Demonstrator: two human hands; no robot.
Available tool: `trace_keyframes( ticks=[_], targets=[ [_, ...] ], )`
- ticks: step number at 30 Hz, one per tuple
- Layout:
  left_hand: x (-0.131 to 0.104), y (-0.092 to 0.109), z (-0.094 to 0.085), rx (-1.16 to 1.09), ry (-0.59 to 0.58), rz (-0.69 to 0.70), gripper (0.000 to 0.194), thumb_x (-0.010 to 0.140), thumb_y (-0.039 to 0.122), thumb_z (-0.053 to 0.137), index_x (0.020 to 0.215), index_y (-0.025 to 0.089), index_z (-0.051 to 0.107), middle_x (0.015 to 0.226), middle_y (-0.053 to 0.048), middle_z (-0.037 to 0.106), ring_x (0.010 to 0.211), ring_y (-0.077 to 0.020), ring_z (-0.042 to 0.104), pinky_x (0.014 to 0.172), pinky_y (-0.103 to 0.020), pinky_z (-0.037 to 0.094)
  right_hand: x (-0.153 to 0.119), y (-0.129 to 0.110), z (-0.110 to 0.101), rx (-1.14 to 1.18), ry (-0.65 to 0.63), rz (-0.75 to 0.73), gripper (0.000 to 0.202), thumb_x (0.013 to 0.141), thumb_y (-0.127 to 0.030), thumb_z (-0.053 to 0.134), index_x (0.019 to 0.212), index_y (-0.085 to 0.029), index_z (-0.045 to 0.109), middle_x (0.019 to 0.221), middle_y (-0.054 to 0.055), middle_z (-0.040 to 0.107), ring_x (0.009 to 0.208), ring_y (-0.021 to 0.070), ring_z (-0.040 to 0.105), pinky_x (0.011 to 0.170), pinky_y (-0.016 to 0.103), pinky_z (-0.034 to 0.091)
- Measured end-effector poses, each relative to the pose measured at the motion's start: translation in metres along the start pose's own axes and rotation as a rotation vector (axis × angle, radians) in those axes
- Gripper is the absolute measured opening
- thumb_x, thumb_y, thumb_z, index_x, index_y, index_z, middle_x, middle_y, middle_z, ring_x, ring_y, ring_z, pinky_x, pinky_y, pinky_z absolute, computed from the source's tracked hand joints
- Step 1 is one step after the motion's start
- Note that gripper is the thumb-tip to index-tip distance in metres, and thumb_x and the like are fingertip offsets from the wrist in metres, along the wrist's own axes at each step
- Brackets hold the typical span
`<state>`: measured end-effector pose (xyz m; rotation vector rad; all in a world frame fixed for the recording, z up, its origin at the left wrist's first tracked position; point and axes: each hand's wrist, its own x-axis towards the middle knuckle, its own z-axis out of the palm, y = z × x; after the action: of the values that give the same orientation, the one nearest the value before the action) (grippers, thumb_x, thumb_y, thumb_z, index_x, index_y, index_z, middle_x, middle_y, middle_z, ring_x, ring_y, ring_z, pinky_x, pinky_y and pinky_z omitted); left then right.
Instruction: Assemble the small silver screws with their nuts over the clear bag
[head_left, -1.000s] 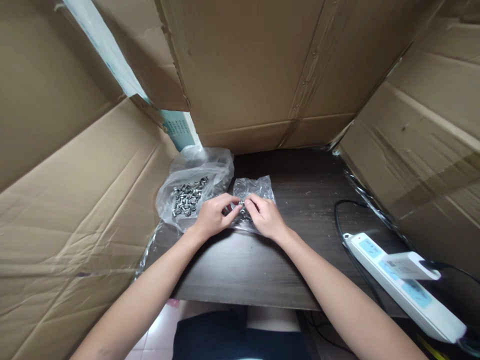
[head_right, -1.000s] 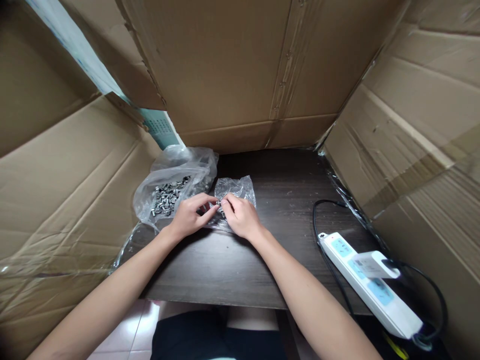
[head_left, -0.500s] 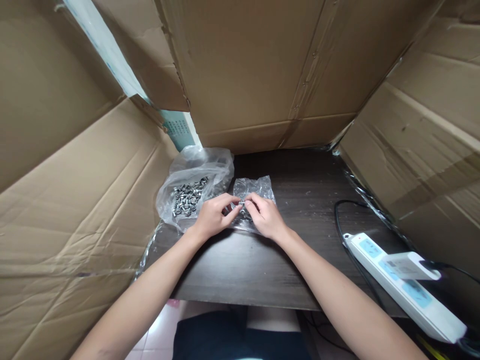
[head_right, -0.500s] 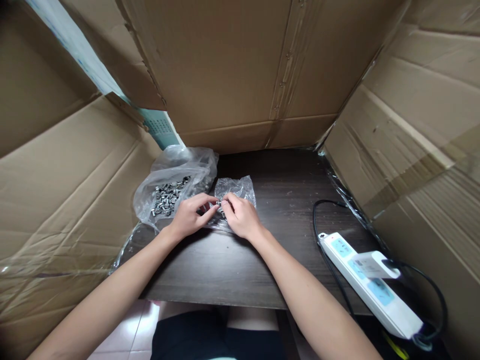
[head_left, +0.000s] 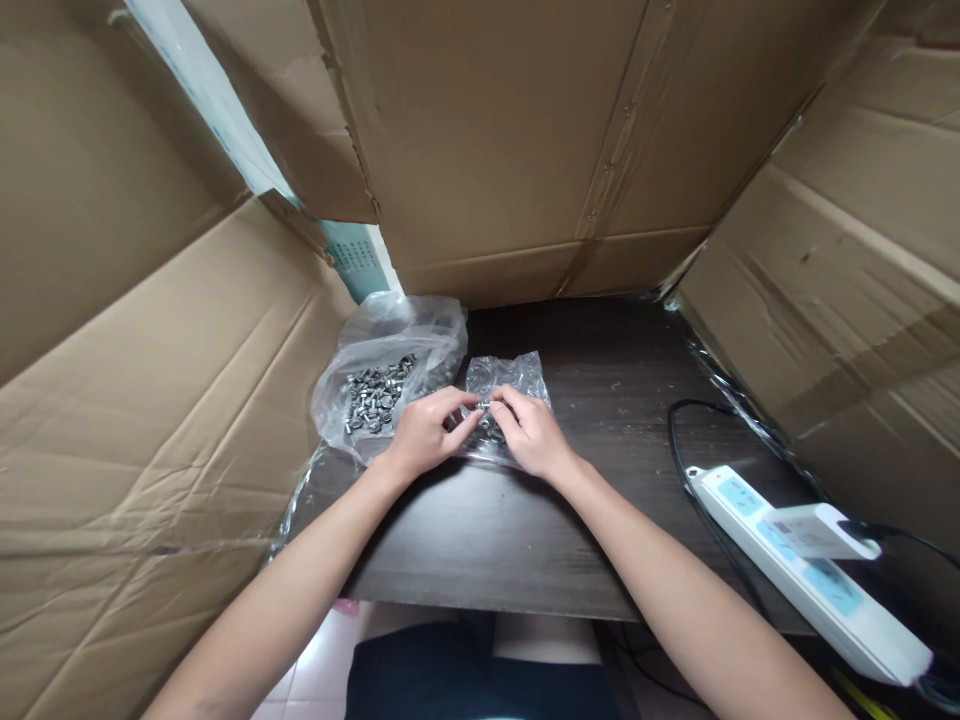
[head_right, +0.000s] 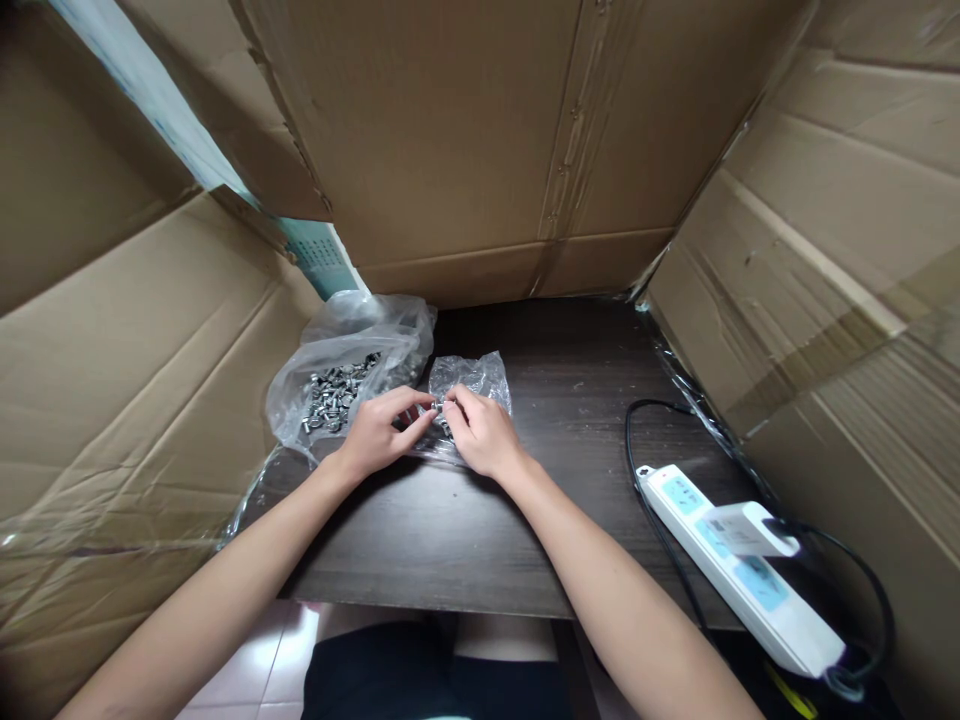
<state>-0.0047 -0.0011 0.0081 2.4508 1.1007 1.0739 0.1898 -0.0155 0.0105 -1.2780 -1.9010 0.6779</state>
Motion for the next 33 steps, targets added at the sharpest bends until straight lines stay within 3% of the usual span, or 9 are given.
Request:
trace_keyframes(
  ticks=[33],
  targets=[
    [0.0002, 0.0001, -0.0009, 0.005, 0.004, -0.011, 0.017, 0.095, 0.028, 0.061, 0.105, 0.017, 0.07, 0.091, -0.004, 0.073, 0.068, -0.0118, 0.066, 0.065, -0.023, 0.053, -0.0009, -0.0013, -0.0008, 0.039, -0.018, 0.027, 0.013, 0.096, -0.028, 0.046, 0.101, -0.023, 0.057, 0.074, -0.001, 0.06, 0.065, 0.0174, 0.054, 0.064, 0.028, 0.037]
  ],
)
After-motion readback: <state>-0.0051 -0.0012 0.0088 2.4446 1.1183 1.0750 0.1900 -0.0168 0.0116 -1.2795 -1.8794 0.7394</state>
